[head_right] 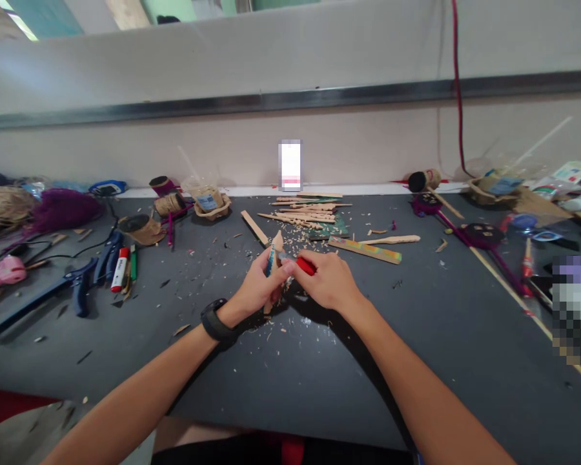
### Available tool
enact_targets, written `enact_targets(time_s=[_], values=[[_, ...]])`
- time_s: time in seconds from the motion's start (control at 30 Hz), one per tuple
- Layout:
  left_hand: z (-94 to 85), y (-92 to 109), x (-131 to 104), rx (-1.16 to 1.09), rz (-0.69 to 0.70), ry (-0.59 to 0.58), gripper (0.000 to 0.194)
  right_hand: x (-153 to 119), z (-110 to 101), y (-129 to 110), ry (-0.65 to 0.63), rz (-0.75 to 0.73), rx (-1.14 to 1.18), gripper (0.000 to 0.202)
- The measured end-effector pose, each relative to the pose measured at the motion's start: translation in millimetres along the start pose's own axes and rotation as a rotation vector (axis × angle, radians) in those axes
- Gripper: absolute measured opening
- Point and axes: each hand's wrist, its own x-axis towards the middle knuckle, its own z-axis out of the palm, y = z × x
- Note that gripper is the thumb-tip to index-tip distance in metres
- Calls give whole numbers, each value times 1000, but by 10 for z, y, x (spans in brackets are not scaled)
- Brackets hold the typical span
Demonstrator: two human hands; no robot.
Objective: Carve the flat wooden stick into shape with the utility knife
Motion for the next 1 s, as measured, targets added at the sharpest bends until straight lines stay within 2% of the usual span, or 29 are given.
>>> enact_targets(time_s=[0.27, 0.37, 0.47, 0.57, 0.73, 0.83, 1.0], values=[[43, 24, -8, 12, -175, -16, 57, -41, 11, -122, 43, 119, -268, 38], [74, 5, -7, 43, -183, 16, 51, -34, 17, -137, 80, 181, -397, 42], [97, -39, 2, 63, -186, 26, 52, -17, 28, -131, 78, 216, -448, 54], [68, -63, 24, 23, -209, 7, 56, -6, 31, -116, 95, 221, -423, 60], [-2, -61, 59, -58, -185, -15, 57, 8, 2, -51, 143, 210, -270, 59], [2, -55, 59, -46, -172, -3, 58, 16, -24, 3, 119, 130, -160, 55], [15, -39, 60, -82, -112, 30, 58, 24, -32, 52, 20, 88, -132, 48]])
